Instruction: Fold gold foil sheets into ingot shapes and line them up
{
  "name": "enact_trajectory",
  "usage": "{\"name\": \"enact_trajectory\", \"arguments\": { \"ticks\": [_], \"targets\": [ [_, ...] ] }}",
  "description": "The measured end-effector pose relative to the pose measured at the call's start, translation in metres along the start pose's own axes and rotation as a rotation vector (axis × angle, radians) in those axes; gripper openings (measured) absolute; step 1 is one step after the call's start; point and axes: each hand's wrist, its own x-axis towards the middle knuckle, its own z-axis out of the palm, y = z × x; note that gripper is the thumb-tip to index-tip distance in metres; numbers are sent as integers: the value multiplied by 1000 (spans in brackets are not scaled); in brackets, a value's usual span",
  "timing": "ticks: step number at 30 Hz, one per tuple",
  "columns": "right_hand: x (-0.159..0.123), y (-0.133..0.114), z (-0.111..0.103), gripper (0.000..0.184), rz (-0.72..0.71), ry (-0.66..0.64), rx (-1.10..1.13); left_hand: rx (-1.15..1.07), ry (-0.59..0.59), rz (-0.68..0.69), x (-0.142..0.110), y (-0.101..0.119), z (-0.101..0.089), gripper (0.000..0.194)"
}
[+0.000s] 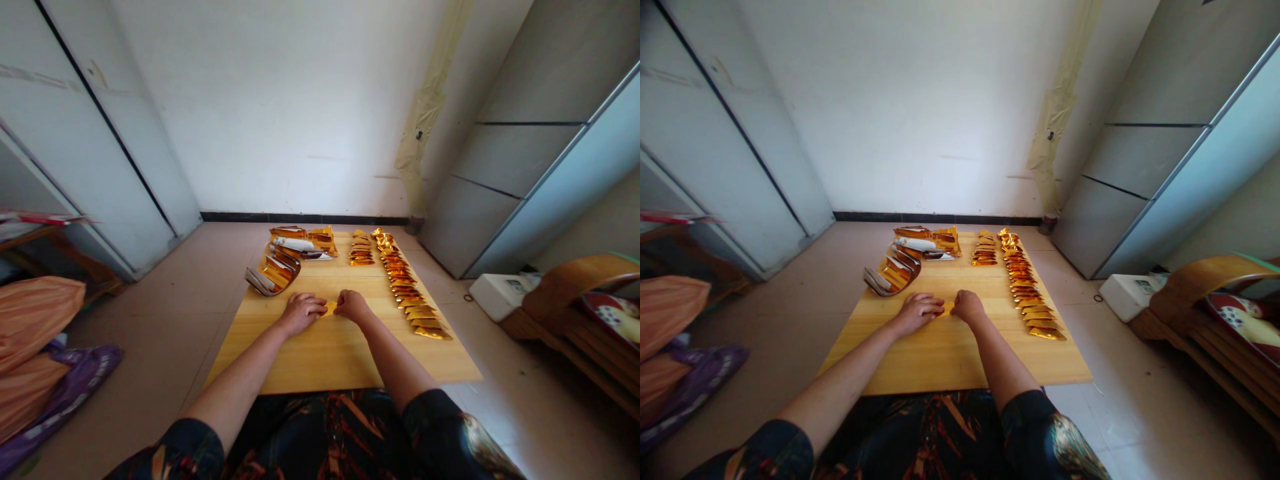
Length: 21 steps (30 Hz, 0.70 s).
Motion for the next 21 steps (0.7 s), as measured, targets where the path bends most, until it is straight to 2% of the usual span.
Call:
{"name": "enact_trajectory", "arguments": {
  "ticks": [10, 18, 21],
  "targets": [
    [1, 10, -3, 12, 58, -17, 102, 7, 5, 47, 0, -4, -1, 25],
    [-5, 14, -8, 16, 96, 8, 122, 1, 27, 56, 0, -5, 0, 25],
    [-9, 21, -7, 21, 16, 85, 143, 9, 37, 58, -1, -4, 0, 26]
  ]
}}
